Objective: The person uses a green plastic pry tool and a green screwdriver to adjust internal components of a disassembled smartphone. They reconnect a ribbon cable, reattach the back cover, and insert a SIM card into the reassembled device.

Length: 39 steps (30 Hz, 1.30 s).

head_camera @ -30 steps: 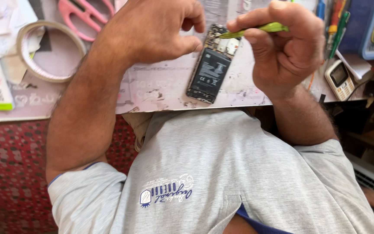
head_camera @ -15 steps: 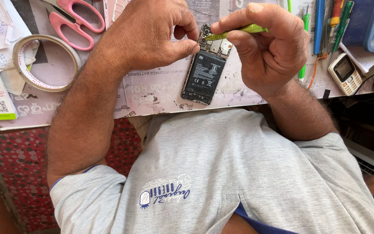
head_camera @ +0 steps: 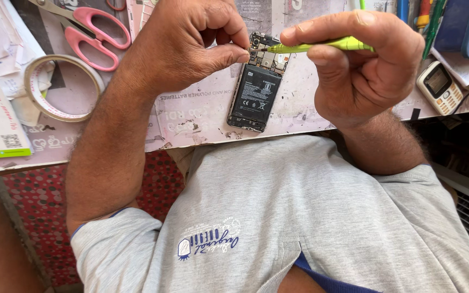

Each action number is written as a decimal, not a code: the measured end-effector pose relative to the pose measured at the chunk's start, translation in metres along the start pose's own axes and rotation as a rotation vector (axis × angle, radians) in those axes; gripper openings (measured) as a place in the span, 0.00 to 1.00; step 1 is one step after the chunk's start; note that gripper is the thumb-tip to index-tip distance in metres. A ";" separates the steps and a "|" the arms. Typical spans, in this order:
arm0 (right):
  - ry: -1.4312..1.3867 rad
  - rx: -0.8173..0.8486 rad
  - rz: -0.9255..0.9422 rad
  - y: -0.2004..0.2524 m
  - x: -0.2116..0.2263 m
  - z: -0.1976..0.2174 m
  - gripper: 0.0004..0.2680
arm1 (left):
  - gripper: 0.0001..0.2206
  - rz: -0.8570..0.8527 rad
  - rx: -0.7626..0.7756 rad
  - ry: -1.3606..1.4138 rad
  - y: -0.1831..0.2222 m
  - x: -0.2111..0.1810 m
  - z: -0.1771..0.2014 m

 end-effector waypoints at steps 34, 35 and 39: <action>0.024 0.001 -0.047 0.000 0.001 -0.007 0.17 | 0.08 -0.115 -0.091 -0.002 -0.001 -0.009 0.000; 0.029 0.013 -0.063 0.000 -0.001 -0.007 0.17 | 0.09 -0.122 -0.089 -0.027 -0.001 -0.010 -0.001; 0.002 -0.006 -0.032 0.001 -0.007 -0.007 0.20 | 0.08 -0.148 -0.095 -0.126 -0.003 -0.014 -0.002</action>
Point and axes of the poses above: each hand's wrist, its own y-axis away from the middle knuckle, its own z-axis out of the back of the hand, x = y × z, the point moved 9 cm from there along -y, towards the middle knuckle, and after that the axes turned 3 degrees about x, right-handed, at the moved point
